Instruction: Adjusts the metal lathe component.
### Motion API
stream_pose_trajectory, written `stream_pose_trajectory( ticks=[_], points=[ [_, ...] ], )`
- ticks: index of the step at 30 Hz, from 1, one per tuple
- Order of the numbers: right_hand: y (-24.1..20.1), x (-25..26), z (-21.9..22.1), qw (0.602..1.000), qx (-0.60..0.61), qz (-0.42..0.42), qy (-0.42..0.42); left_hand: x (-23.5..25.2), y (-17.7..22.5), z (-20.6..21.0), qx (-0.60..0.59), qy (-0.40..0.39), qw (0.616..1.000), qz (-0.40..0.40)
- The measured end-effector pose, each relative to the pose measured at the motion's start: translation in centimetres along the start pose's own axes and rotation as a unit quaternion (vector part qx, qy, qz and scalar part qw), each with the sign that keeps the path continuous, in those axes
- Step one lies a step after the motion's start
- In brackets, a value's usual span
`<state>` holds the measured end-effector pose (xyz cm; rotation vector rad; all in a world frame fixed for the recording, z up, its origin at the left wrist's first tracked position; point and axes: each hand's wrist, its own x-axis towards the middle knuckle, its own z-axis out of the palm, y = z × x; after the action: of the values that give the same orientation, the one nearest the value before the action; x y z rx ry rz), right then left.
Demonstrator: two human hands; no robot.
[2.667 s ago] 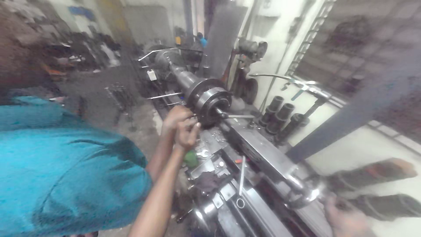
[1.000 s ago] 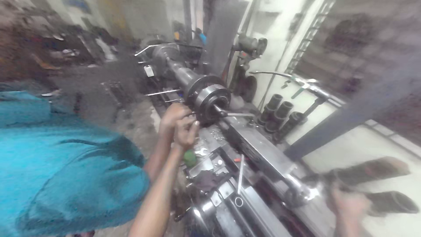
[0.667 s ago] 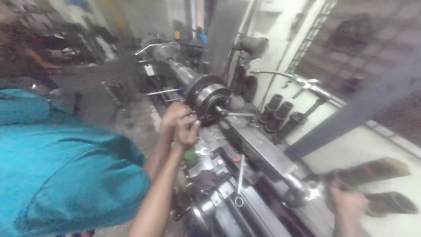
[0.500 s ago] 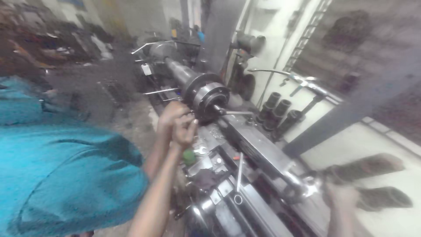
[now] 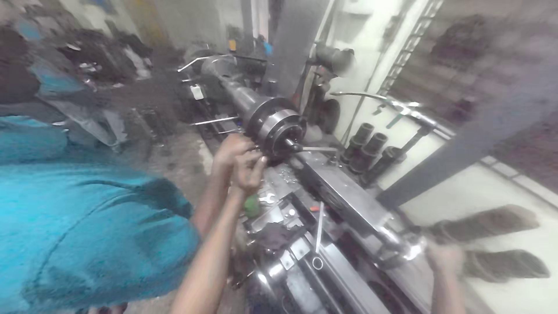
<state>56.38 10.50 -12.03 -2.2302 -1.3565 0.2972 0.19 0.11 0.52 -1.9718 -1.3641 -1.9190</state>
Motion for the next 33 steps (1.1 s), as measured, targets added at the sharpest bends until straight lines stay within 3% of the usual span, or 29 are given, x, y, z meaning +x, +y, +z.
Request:
stream_pose_trajectory(
  ticks=[7,14,22,27,33],
  points=[
    [3.9,2.7,2.8,1.0,0.005,-0.022,0.016,-0.1,-0.4,0.2,-0.013,-0.001,1.0,-0.005],
    [1.1,-0.7,1.0,0.999,0.033,-0.012,-0.015,0.2,0.1,0.1,-0.008,0.002,1.0,0.0],
    [2.8,-0.4,2.5,0.998,0.028,-0.038,-0.034,-0.1,0.5,0.0,0.014,-0.013,0.999,-0.03],
    [3.1,-0.7,3.2,0.999,-0.001,-0.035,-0.037,0.2,-0.2,-0.1,-0.007,-0.003,1.0,0.017],
    [4.4,-0.9,4.9,0.999,-0.025,-0.024,-0.03,0.1,0.5,-0.2,0.023,-0.01,1.0,-0.015]
  ],
)
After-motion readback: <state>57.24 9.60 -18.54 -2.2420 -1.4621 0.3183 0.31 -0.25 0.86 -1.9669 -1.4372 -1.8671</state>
